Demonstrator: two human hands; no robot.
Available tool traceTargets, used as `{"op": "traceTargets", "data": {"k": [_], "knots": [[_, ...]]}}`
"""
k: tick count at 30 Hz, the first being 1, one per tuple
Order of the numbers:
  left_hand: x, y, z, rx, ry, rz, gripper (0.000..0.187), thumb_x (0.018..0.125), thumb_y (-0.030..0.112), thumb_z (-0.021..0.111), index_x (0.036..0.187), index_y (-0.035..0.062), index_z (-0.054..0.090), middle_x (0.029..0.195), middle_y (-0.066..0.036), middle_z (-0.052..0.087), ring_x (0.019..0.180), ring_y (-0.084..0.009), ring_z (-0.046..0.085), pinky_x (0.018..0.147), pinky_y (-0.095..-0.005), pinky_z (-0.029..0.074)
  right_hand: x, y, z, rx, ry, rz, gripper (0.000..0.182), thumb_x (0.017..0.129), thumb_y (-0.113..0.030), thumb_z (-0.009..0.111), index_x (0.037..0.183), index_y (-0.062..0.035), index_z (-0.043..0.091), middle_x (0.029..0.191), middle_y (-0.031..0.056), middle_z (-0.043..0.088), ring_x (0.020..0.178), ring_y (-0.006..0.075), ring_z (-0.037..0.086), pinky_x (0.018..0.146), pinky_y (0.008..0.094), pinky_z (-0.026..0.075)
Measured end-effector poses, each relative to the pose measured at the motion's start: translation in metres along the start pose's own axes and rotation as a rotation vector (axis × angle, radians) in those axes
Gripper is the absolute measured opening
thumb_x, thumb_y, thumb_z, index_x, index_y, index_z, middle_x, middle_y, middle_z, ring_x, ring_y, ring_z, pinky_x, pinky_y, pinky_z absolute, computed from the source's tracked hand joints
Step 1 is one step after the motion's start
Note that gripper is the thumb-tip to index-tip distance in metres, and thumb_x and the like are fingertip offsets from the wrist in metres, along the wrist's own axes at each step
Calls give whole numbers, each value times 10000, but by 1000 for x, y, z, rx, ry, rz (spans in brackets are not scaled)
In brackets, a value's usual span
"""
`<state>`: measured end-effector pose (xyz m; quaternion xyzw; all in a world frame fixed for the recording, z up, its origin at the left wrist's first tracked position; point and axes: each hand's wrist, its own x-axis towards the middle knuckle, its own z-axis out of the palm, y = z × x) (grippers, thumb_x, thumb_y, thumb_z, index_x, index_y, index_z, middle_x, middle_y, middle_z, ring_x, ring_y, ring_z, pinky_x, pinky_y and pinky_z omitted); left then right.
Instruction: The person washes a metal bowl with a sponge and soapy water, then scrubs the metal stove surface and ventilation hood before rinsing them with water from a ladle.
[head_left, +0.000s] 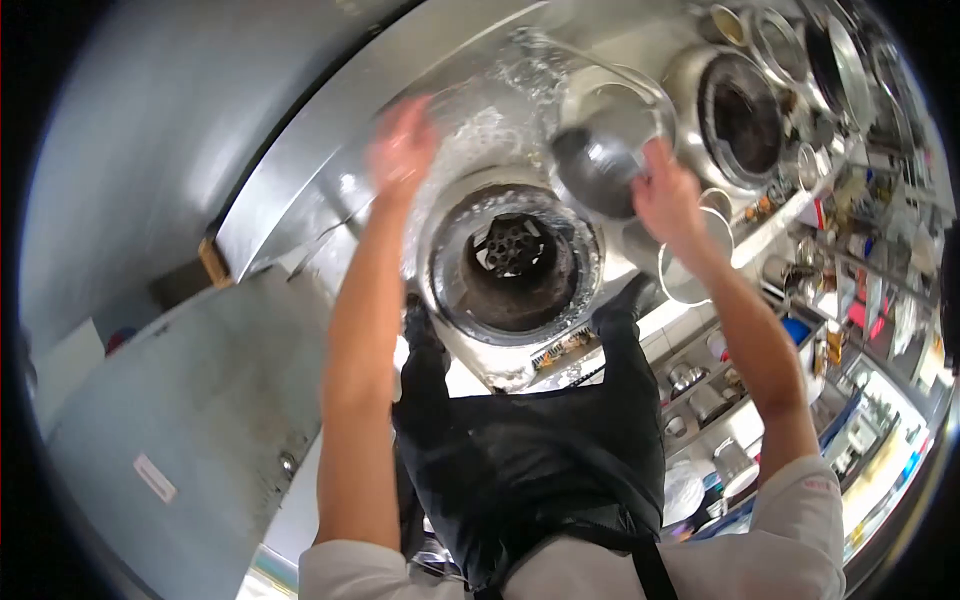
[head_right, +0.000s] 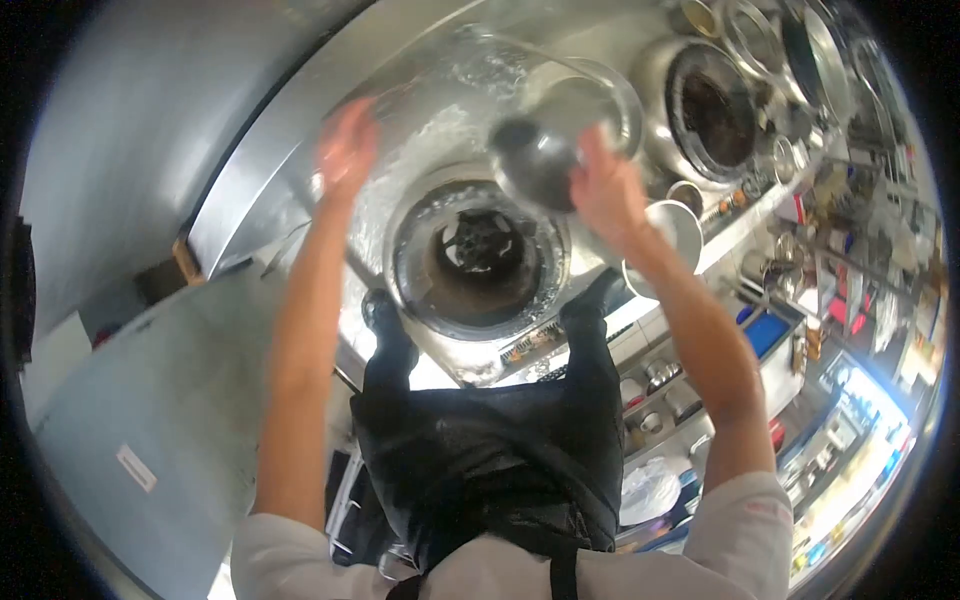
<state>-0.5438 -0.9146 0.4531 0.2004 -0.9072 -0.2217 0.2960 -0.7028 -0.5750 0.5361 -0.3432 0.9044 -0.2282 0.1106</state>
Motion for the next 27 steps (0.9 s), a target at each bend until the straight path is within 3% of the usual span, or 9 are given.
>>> {"op": "traceTargets", "data": {"k": [6,10,12,14,16,17,18,24,27], "knots": [[-99,-49,-86,473,5,-30,394,866,50,637,1259,57,620,1194,-183,622,1054,-374,599,908,-454,491,11,179,116,-23,3,271,303,864,-67,525,1140,-37,404,947,297,649,843,526,612,737,615,471],[-218,-76,-132,123,-238,-561,330,894,9,602,1224,0,608,1134,-149,620,939,-227,625,789,-340,528,67,245,165,-463,-152,130,224,931,-47,498,1131,-104,414,1081,192,628,900,377,688,676,480,581],[-267,-81,-157,257,-362,-732,334,886,12,628,1220,6,614,1126,-122,622,898,-160,624,769,-298,521,84,274,197,-613,-169,101,258,946,-80,511,1179,-134,413,1055,161,627,936,330,702,662,431,602],[-319,-99,-173,240,-341,-782,349,877,19,643,1226,11,616,1130,-121,622,874,-158,633,763,-292,524,83,296,232,-582,-160,53,289,965,-136,511,1246,-111,445,1090,187,645,989,361,687,743,468,588],[-342,-81,-198,246,-353,-862,368,868,38,660,1234,26,621,1146,-131,629,848,-166,656,760,-290,531,95,303,267,-222,-227,371,347,955,-178,525,1288,-87,483,1133,213,656,1020,413,658,818,511,549],[-337,-66,-191,293,-385,-900,371,867,49,661,1236,37,625,1158,-142,635,846,-175,670,763,-294,535,99,318,279,-205,-148,235,364,943,-192,528,1292,-93,501,1138,217,661,1035,431,643,838,522,528],[-342,-61,-190,320,-400,-938,351,868,62,660,1218,40,637,1140,-150,652,850,-187,682,772,-303,539,98,322,287,-191,-69,113,382,931,-206,532,1297,-98,519,1144,220,666,1051,449,628,858,532,507],[-324,-64,-178,283,-372,-1010,286,882,118,647,1155,37,672,1056,-159,711,876,-225,707,819,-330,544,90,235,189,73,1,309,254,859,-171,552,1093,-73,540,937,231,666,892,457,646,798,524,510],[-269,-70,-172,271,-334,-1015,298,896,139,638,1171,27,670,1054,-154,722,914,-235,707,844,-328,540,75,166,164,184,-51,376,183,826,-171,561,954,-41,547,820,202,656,731,376,668,670,476,537]]}}
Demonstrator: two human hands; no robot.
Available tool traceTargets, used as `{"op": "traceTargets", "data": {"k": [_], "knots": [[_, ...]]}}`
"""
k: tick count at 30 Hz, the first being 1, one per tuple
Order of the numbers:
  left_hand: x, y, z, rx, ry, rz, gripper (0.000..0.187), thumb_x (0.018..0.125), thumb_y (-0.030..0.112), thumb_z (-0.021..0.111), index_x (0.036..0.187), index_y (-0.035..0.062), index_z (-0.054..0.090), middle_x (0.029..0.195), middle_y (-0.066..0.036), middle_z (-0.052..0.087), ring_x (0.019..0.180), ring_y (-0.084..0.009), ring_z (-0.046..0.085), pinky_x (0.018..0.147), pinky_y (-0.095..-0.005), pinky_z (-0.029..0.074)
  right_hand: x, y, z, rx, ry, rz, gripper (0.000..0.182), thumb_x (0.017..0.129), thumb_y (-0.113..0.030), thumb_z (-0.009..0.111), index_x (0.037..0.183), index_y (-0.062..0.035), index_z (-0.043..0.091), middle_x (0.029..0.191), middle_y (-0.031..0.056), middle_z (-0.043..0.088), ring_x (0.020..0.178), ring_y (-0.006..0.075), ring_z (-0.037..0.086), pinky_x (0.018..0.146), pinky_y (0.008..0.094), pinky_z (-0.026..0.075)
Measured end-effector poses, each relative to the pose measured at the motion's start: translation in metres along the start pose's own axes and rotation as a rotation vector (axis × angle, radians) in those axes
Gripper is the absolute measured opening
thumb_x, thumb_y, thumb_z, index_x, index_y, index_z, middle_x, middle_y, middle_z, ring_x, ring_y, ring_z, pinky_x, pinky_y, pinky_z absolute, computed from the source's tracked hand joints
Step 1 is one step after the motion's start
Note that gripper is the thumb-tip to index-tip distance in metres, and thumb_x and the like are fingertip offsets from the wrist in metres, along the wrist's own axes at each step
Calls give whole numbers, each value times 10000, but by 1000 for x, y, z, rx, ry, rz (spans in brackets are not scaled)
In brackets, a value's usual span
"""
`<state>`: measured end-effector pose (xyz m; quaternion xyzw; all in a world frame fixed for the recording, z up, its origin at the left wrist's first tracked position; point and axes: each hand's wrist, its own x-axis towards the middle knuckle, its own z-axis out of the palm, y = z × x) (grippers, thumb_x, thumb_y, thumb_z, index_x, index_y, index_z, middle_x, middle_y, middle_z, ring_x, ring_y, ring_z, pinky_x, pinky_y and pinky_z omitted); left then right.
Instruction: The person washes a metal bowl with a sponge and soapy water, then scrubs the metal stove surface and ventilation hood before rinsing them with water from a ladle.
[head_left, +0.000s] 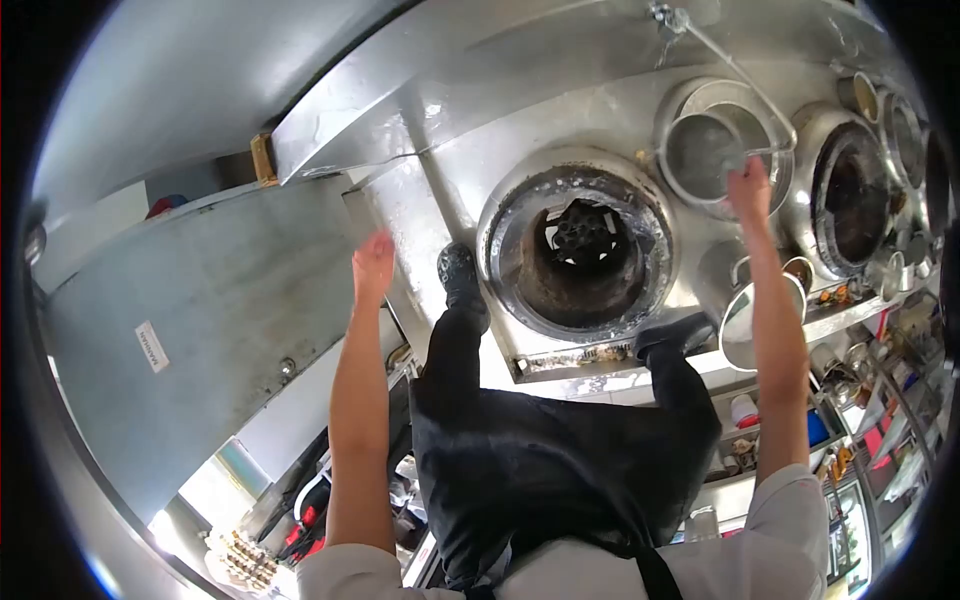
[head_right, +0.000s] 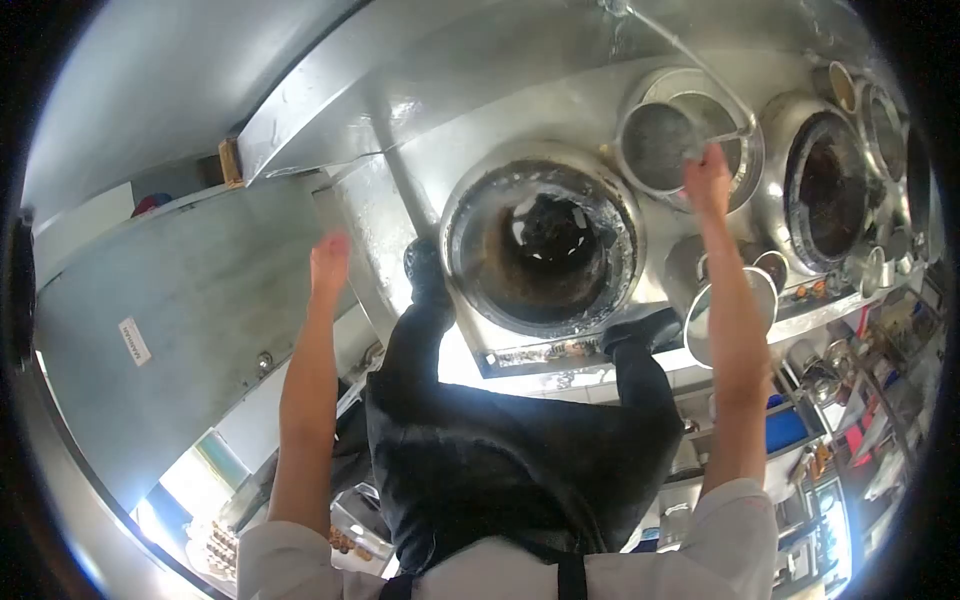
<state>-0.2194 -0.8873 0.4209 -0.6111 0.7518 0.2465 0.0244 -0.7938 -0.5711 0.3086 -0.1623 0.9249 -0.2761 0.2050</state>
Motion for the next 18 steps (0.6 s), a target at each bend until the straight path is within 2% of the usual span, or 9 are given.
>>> {"op": "traceTargets", "data": {"k": [3,4,7,9,11,13,15,17,18], "knots": [[37,40,-23,-86,40,39,328,907,160,634,1200,16,663,1086,-155,723,974,-237,699,880,-329,528,-49,-78,15,118,-235,37,235,815,-174,561,1015,-56,598,817,194,684,689,316,695,599,435,555],[51,41,-27,-98,43,42,328,907,160,634,1200,16,663,1086,-155,723,974,-237,699,880,-329,528,-74,-113,26,179,-221,-12,171,796,-131,588,924,-19,569,753,141,625,597,229,633,553,394,526],[94,20,-35,-228,93,124,346,896,185,646,1199,19,664,1103,-159,719,1002,-238,691,894,-336,520,-130,-214,50,281,-486,24,305,789,-107,565,1077,-24,623,898,200,680,817,303,698,695,407,551],[124,-6,-43,-110,165,86,365,880,185,652,1208,24,662,1128,-160,713,1015,-223,680,890,-341,520,-146,-270,98,51,-514,-96,369,792,-62,517,1142,46,558,1066,263,673,779,350,714,762,394,574],[148,-42,-45,-248,174,-19,383,880,186,643,1233,37,652,1107,-138,714,997,-210,674,859,-339,526,-170,-320,112,252,-514,33,345,837,-70,552,1150,73,535,843,258,673,748,351,709,707,424,576],[156,-36,-47,-398,188,-110,402,881,187,635,1258,50,642,1085,-116,716,979,-197,669,827,-336,533,-174,-342,115,380,-461,119,338,842,-55,552,1149,80,503,860,256,661,730,349,702,694,410,584],[146,-26,-50,-866,155,-313,446,883,160,618,1320,76,603,1037,-65,697,927,-169,653,756,-319,531,-171,-331,113,490,-414,212,335,848,-39,552,1148,86,472,877,253,649,712,347,695,682,395,591],[153,-18,-35,-980,189,-293,462,881,154,624,1336,82,588,1029,-53,685,927,-162,647,744,-312,531,-154,-294,111,984,-280,529,220,857,-7,557,1047,60,470,938,213,609,701,308,675,626,364,614],[159,-15,-26,-1085,227,-269,480,879,148,629,1352,87,573,1022,-40,674,926,-155,642,731,-306,531,-154,-272,98,1122,-220,514,245,844,1,584,1049,33,453,943,181,588,731,280,655,621,405,623]]}}
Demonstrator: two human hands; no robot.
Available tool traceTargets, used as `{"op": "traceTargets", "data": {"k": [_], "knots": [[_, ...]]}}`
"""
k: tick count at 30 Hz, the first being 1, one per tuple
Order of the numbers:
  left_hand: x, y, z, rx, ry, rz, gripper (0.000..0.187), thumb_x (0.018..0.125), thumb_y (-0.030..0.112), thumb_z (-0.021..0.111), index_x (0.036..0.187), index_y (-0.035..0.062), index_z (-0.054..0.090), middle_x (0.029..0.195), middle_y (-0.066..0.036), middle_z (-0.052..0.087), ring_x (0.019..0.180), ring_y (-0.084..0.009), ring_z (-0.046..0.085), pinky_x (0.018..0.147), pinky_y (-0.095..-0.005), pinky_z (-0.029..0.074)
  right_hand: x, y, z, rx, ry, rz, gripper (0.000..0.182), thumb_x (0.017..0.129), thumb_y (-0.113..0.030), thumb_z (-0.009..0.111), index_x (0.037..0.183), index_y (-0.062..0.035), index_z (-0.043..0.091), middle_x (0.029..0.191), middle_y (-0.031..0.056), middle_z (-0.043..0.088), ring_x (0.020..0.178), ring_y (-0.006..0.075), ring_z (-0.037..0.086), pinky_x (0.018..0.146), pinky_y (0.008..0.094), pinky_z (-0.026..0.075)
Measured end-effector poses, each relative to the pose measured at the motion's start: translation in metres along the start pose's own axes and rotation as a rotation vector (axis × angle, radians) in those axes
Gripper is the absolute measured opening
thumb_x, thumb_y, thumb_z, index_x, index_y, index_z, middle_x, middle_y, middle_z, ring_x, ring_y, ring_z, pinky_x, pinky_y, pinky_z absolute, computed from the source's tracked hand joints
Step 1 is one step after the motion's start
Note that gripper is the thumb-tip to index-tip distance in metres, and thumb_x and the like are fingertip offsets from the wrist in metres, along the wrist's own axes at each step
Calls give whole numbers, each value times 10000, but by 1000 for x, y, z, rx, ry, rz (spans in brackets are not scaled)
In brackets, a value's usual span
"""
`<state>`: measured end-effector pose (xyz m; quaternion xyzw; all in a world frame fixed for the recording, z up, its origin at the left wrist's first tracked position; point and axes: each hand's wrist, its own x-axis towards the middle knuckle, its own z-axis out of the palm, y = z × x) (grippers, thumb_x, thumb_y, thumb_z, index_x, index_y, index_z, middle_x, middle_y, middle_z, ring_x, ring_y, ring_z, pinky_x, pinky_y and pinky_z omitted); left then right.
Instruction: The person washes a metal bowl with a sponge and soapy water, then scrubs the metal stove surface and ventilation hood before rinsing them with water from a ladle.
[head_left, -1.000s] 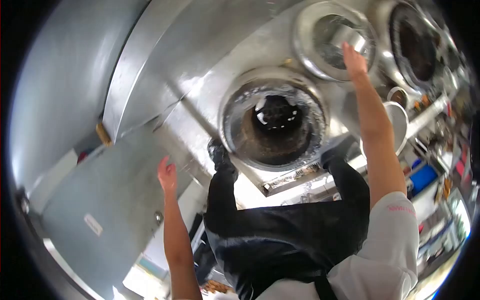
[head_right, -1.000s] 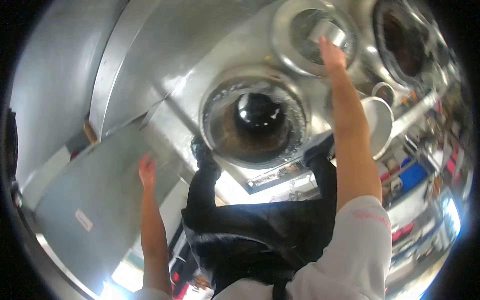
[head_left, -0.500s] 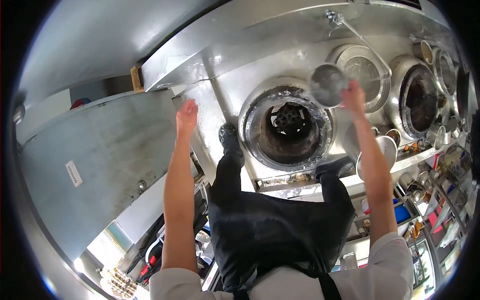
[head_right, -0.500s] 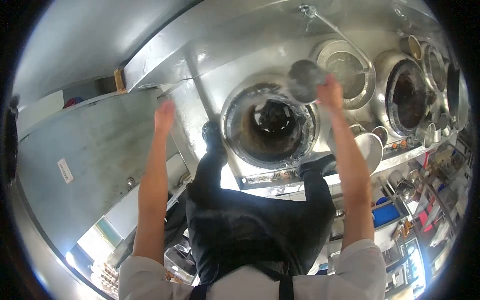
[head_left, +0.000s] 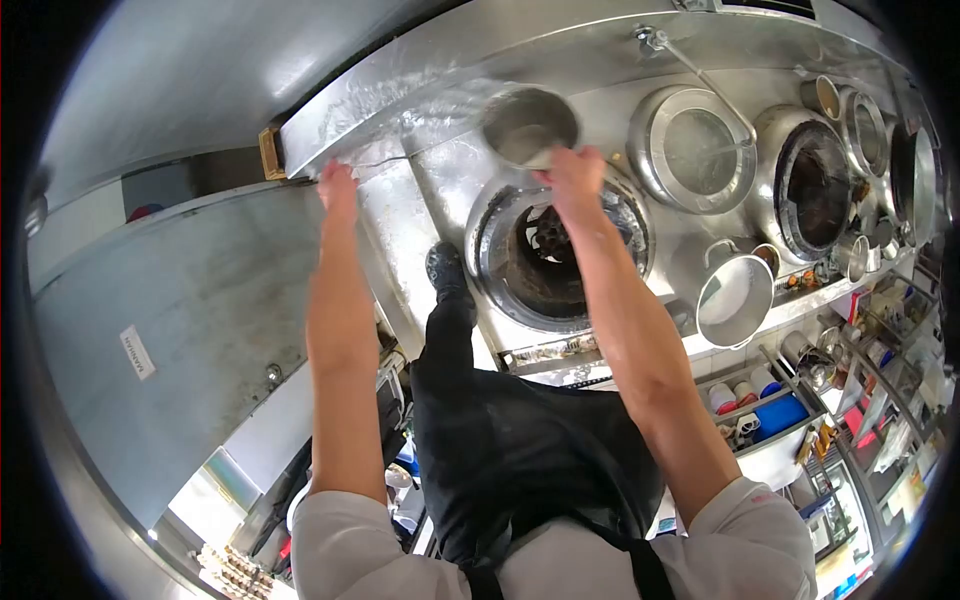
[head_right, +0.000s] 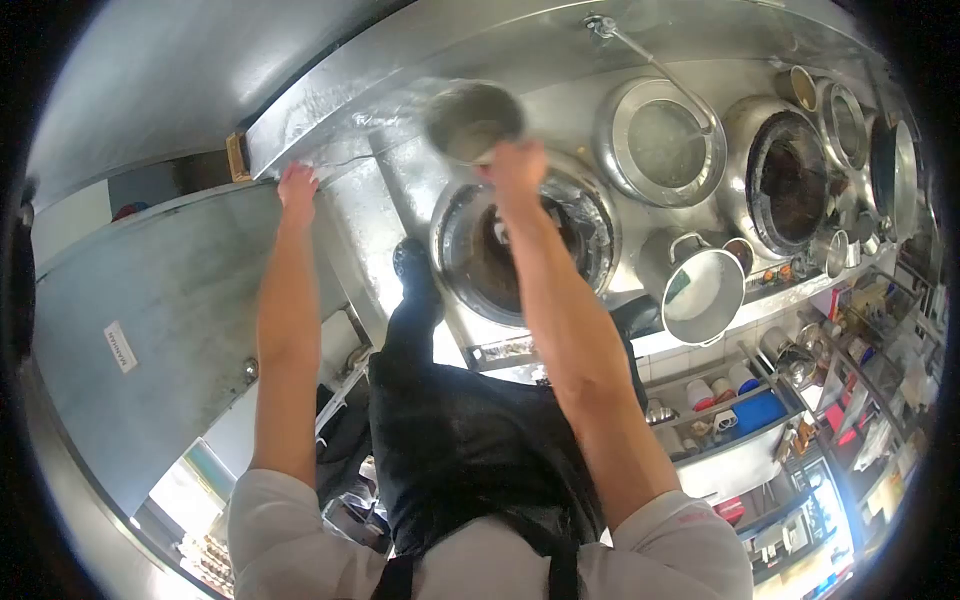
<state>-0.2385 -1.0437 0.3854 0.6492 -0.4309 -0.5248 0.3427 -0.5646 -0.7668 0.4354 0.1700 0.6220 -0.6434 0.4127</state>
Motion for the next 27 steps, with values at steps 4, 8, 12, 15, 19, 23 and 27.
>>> {"op": "traceTargets", "data": {"k": [4,8,12,15,19,23,27], "knots": [[20,-80,44,420,-271,397,492,870,160,654,1347,69,572,1034,-94,681,961,-174,643,794,-338,543,9,-16,-137,69,236,-212,204,869,46,573,969,-14,405,942,149,547,771,209,600,643,404,645],[-117,-27,116,895,-511,302,486,876,180,651,1344,79,568,1103,-146,685,1019,-229,664,895,-349,529,21,-41,-278,-247,535,-335,202,854,-20,557,1026,17,459,981,191,585,747,262,641,551,385,630],[-161,-29,156,891,-673,458,415,902,82,609,1316,67,575,1188,-170,652,1042,-280,660,904,-389,536,4,-83,-375,-791,704,-210,297,832,-48,551,1119,22,517,1029,235,645,844,323,696,539,399,619],[-172,15,182,843,-652,1190,363,887,35,616,1250,34,613,1286,-183,604,1098,-348,637,954,-423,521,22,-101,-398,-1023,576,-278,396,805,-91,595,1186,5,549,1057,263,662,985,387,669,762,462,578],[-183,80,244,827,-588,1388,383,873,42,635,1255,59,623,1357,-183,553,1210,-401,551,1006,-472,475,51,-154,-326,-1288,273,-334,407,800,-119,613,1186,7,572,1037,290,664,993,424,656,835,498,534],[-196,137,338,937,-524,1611,433,892,139,656,1315,80,582,1399,-184,501,1266,-392,481,1039,-491,425,116,-194,-299,-687,369,-302,398,846,-187,637,1172,33,581,942,252,690,887,397,691,783,488,552],[-191,150,394,907,-515,1537,459,932,300,648,1328,82,567,1385,-182,508,1283,-382,450,1051,-498,392,155,-165,-338,71,502,-78,334,861,-209,635,1115,6,609,890,202,700,819,330,707,736,466,565]]}}
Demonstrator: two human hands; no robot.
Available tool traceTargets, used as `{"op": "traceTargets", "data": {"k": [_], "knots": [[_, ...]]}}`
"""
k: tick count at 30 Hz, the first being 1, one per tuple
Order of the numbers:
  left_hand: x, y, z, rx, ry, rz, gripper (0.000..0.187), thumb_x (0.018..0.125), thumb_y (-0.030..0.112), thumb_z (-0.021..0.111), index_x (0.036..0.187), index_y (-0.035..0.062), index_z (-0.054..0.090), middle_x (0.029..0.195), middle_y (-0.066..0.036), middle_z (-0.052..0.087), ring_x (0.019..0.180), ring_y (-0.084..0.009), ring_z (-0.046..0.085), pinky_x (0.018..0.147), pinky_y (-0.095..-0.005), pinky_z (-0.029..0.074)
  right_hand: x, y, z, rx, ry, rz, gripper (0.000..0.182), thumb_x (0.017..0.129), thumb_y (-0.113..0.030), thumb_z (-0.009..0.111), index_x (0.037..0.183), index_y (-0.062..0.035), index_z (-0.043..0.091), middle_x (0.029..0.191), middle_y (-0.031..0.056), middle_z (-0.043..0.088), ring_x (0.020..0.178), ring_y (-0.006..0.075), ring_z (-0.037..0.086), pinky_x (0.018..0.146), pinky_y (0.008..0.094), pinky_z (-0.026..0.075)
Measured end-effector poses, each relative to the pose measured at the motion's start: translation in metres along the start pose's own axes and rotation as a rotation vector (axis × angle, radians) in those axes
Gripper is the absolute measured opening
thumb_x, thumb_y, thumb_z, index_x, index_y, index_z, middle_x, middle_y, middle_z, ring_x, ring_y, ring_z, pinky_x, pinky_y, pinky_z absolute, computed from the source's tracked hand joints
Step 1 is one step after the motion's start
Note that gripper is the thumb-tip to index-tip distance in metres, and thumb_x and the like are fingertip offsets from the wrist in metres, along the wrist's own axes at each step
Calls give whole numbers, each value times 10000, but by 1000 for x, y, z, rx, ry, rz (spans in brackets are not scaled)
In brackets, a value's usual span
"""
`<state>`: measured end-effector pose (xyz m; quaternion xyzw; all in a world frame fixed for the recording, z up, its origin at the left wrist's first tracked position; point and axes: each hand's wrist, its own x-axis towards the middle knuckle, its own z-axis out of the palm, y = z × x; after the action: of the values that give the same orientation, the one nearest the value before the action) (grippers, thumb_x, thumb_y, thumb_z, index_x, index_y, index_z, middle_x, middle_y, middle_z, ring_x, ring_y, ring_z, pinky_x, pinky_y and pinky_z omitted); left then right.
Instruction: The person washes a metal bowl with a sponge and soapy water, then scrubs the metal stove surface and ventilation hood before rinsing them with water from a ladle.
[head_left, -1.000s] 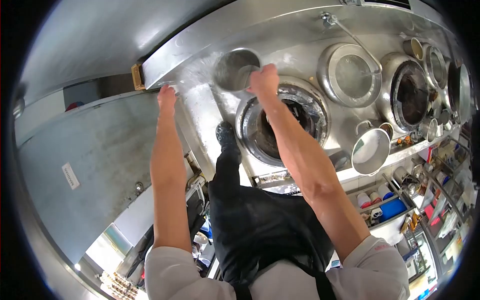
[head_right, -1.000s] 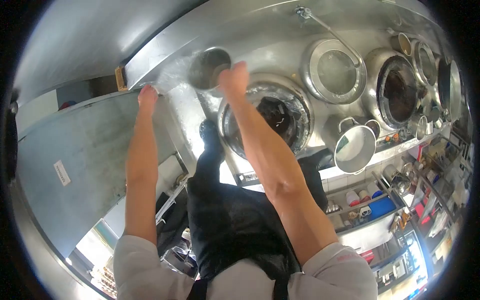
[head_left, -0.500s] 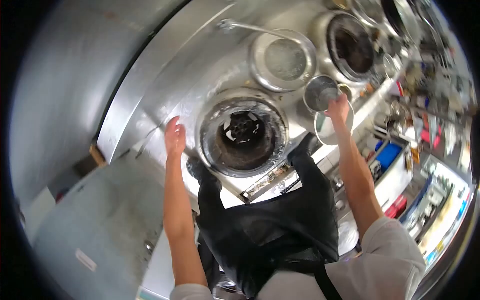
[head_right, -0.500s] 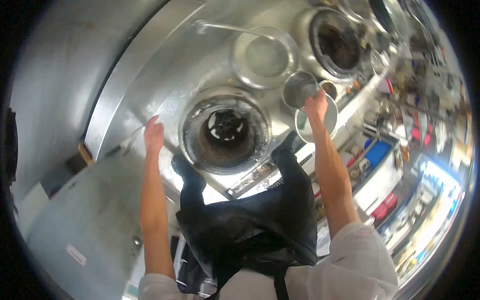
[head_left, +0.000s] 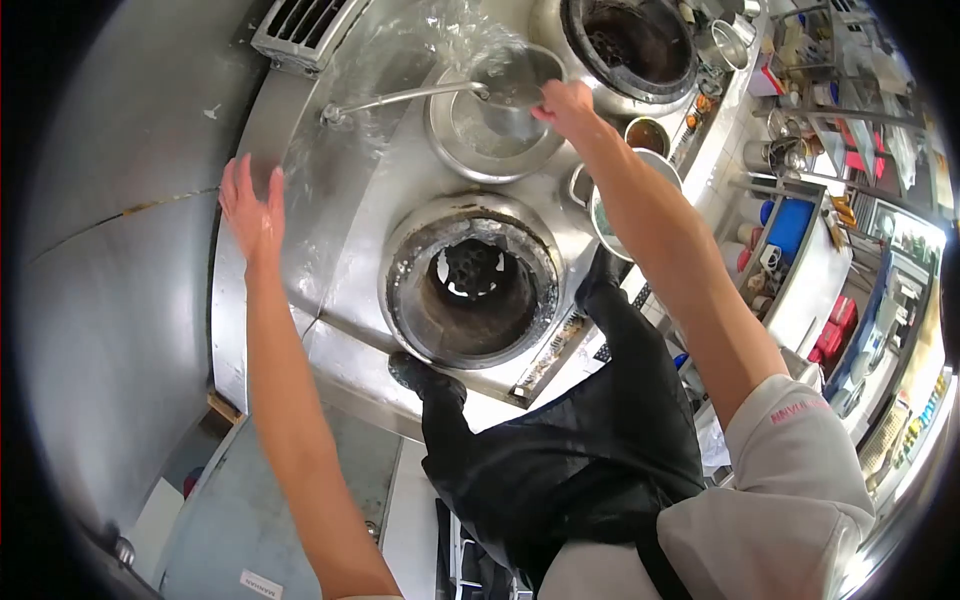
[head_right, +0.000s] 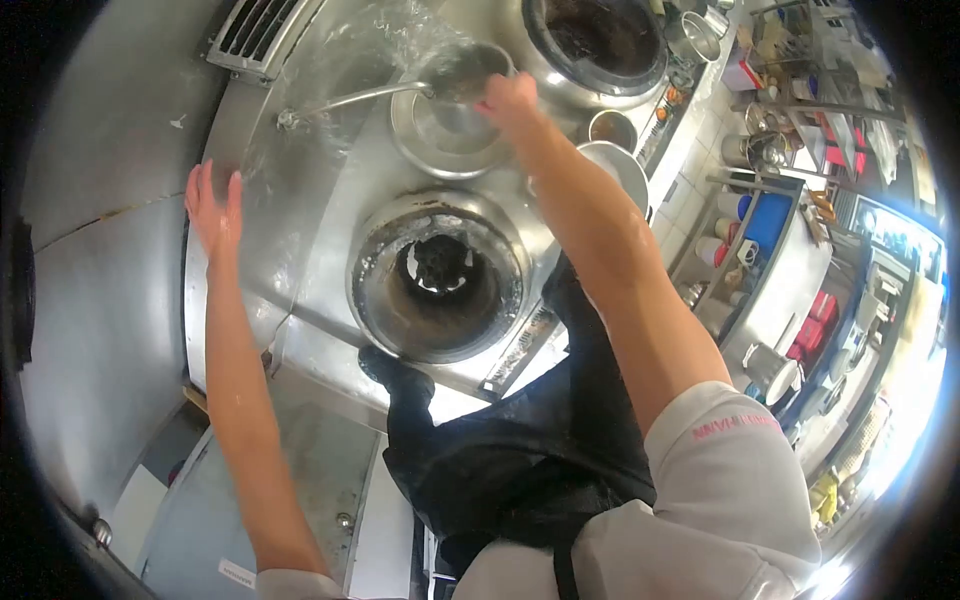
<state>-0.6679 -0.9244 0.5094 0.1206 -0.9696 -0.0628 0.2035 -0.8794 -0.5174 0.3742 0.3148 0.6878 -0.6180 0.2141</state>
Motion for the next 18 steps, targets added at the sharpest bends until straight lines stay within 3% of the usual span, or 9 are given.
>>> {"op": "traceTargets", "data": {"k": [3,4,5,7,8,10,12,15,18], "knots": [[19,-13,31,-45,72,-180,483,934,365,644,1305,64,577,1367,-187,525,1247,-389,479,1038,-502,397,43,47,-26,-439,22,-293,361,856,-177,638,1161,-3,553,882,178,696,772,296,708,665,444,568],[20,-20,43,-38,68,-178,483,934,365,644,1305,64,577,1367,-187,525,1247,-389,479,1038,-502,397,14,30,-27,-153,146,-40,397,850,-183,657,1187,-17,530,896,178,696,779,306,702,713,459,557],[17,-27,55,10,112,-186,469,933,362,645,1280,53,586,1350,-189,535,1226,-389,495,1032,-502,403,3,20,-26,-149,145,-24,397,850,-183,657,1187,-17,530,896,178,696,779,306,702,713,459,557],[23,-24,65,59,146,-183,456,931,359,645,1255,42,596,1334,-190,545,1205,-390,510,1027,-502,408,3,13,-26,-596,94,-118,423,838,-171,663,1204,-29,505,939,194,695,819,347,700,743,467,554],[20,-22,67,57,204,-227,431,929,343,646,1229,37,604,1308,-187,557,1184,-388,522,1010,-499,422,18,21,-22,-592,93,-101,423,838,-171,663,1204,-29,505,939,194,695,819,347,700,743,467,554],[19,-11,66,67,252,-269,405,927,327,648,1202,32,613,1282,-183,568,1164,-387,533,992,-496,436,55,42,-9,-1145,43,-799,388,832,-75,619,1189,-35,472,940,201,694,851,353,712,644,420,579],[21,-10,64,116,312,-138,351,926,282,643,1164,24,621,1235,-177,582,1144,-375,538,946,-481,469,71,47,6,-1239,-90,-806,357,843,-39,602,1167,-49,455,957,176,683,863,347,714,653,408,591],[21,-12,70,126,274,-176,304,922,230,631,1140,17,629,1212,-164,591,1120,-362,547,913,-463,484,98,63,26,-1711,-375,-1039,348,889,-124,604,1206,-84,467,1036,142,632,871,357,710,743,422,593],[20,-16,73,135,237,-168,266,920,191,608,1116,13,633,1198,-152,597,1096,-352,557,895,-456,485,127,99,33,-1659,-407,-1110,351,894,-129,598,1219,-100,468,1055,145,634,874,338,713,725,418,596]]}}
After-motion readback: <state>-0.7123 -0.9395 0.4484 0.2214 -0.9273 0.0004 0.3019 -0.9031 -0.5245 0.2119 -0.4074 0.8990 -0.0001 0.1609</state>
